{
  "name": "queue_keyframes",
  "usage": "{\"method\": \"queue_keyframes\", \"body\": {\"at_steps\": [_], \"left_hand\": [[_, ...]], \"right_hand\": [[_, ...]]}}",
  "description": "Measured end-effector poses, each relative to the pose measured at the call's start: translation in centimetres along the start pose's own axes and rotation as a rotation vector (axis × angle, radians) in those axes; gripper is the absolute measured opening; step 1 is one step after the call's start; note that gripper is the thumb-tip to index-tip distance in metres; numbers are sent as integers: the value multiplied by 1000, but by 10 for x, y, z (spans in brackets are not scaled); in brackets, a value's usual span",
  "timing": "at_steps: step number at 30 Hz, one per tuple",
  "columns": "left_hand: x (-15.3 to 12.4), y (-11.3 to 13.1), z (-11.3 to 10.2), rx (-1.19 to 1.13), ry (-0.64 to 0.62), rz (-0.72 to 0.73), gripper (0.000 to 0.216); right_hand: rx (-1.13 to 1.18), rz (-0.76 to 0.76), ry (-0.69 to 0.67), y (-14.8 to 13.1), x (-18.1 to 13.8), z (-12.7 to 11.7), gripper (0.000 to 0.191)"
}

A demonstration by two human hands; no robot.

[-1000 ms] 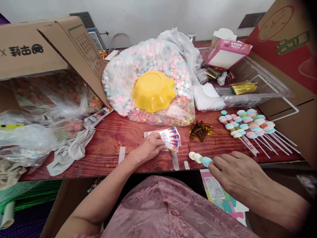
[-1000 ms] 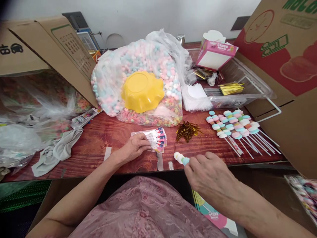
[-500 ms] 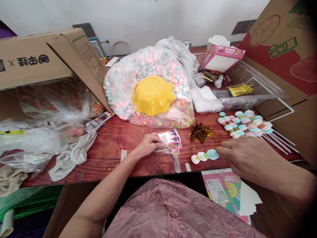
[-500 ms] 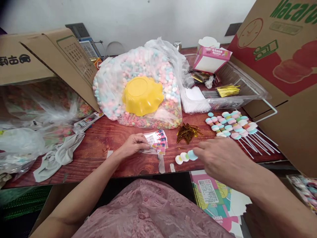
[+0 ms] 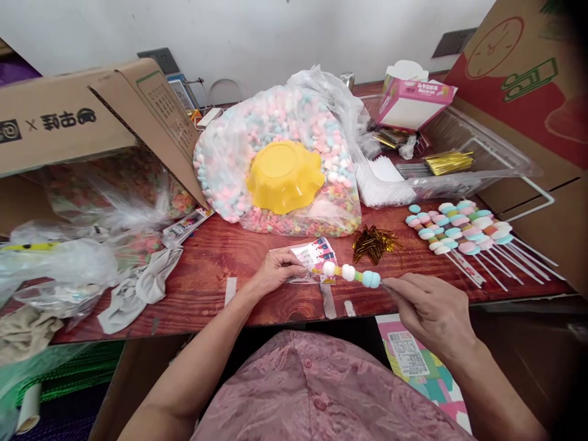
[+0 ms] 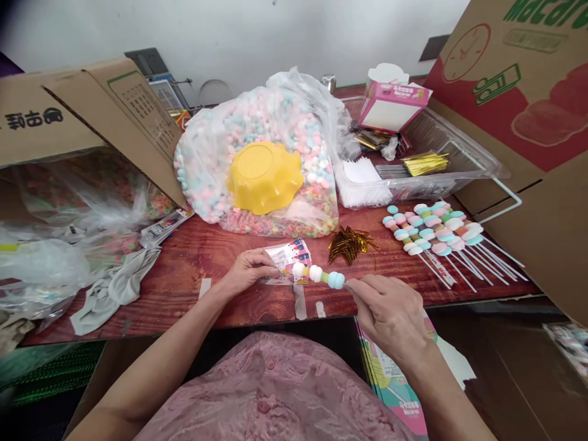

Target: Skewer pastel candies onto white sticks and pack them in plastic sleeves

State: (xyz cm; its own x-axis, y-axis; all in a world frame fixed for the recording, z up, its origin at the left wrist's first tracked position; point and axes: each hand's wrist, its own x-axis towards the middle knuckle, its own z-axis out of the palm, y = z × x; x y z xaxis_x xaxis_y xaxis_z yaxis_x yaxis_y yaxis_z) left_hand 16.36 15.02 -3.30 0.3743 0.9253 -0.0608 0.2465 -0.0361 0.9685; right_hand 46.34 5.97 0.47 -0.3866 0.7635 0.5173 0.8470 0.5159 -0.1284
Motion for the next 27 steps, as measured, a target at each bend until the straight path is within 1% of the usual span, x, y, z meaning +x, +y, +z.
{"method": "queue_keyframes", "body": {"at_steps": [3, 4, 6, 7, 9, 11, 13, 17, 21, 24, 27], "left_hand": [[-1, -1, 1, 21, 14, 24, 12], [-1, -1, 1, 22, 19, 29, 12], [-1, -2, 2, 20, 28, 31, 11], [-1, -2, 2, 19, 29, 30, 11], [-1, -3, 3, 22, 28, 31, 12], [-2, -3, 3, 24, 31, 39, 13], [-2, -3, 3, 20, 39, 47, 14], [-3, -5, 3, 29, 40, 70, 12], [-4, -8, 4, 54, 36, 97, 11], [-4, -11, 7, 44, 0, 125, 11], [-5, -15, 11, 63, -45, 164, 12]], "right_hand": [[-193, -74, -66, 10, 0, -10, 20], [-254, -79, -62, 14, -1, -14, 21], [-328, -56, -7, 20, -5, -23, 19], [-324, -31, 32, 23, -7, -27, 18], [-230, 11, 118, 23, -10, -29, 17], [-90, 24, 181, 17, -12, -26, 20], [2, 3, 206, 9, -11, -19, 23], [-13, -31, 137, -4, -8, -4, 19], [-91, -75, 54, -7, -7, 2, 20], [-77, -109, -15, -10, -2, 5, 21], [-72, -120, -48, -14, 8, 10, 21]]}}
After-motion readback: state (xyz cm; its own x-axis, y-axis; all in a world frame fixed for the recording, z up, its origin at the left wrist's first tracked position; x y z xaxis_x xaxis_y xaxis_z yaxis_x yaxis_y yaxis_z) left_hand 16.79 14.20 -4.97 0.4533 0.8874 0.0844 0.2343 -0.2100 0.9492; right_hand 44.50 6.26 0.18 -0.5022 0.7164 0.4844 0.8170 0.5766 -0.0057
